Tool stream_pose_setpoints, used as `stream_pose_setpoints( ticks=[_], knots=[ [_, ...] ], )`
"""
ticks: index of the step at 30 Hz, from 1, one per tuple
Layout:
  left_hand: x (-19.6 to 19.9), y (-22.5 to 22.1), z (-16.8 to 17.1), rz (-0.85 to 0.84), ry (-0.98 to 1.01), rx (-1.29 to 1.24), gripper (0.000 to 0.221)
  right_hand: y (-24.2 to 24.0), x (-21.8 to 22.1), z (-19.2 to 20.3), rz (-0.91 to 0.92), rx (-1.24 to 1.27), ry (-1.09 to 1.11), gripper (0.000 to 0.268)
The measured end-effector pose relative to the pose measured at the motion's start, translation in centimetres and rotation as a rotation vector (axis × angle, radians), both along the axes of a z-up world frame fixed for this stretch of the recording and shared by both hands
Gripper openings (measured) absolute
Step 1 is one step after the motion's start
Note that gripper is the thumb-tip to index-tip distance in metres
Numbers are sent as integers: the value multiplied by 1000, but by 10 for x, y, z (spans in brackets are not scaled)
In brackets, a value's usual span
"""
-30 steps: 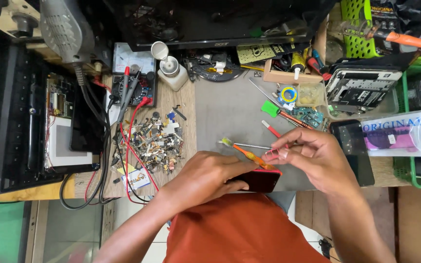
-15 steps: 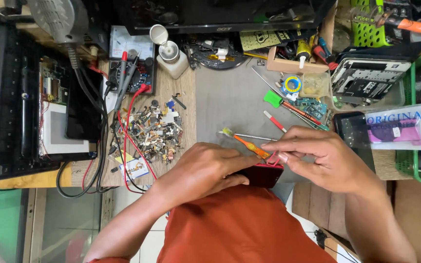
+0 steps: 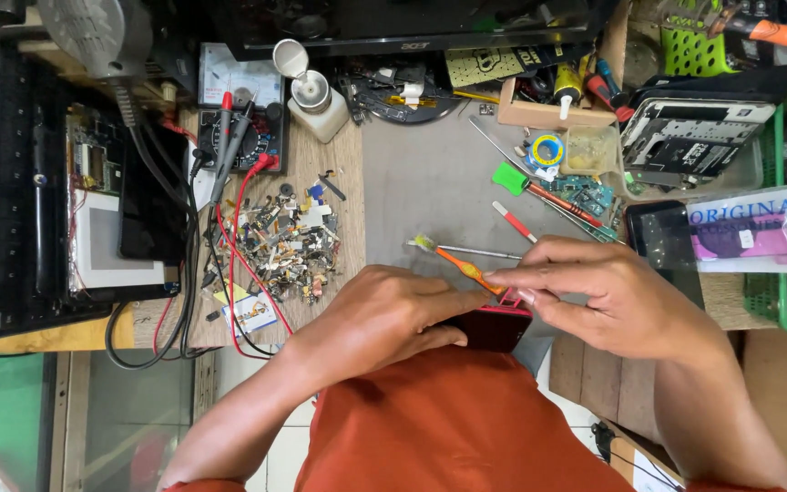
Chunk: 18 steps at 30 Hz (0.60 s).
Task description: Cleaning an electronics repair workbench by scrubbing the surface with a toothbrush and moving small components.
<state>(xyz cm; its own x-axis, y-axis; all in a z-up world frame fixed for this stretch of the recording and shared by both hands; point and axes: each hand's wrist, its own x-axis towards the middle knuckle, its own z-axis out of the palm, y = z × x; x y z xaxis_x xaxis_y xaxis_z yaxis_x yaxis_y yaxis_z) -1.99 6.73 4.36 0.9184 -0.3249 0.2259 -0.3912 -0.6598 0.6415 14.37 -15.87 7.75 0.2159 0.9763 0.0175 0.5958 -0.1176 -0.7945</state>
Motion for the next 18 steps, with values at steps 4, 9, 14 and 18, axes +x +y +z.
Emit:
stream_pose_setpoints(
  ticks=[4,9,14,18],
  knots=[
    [1,0,1,15,-8,-9,37,-3,2,2,-19,27,-9,34],
    [1,-1,0,-5,9,6,40,1,-1,1,18,35,-18,33],
    [1,-1,-1,11,-4,-3,39,1,-2,4,-3,21,-21,34],
    [1,-1,1,5,31,15,38,2,-3,3,45,31,-29,33]
  ],
)
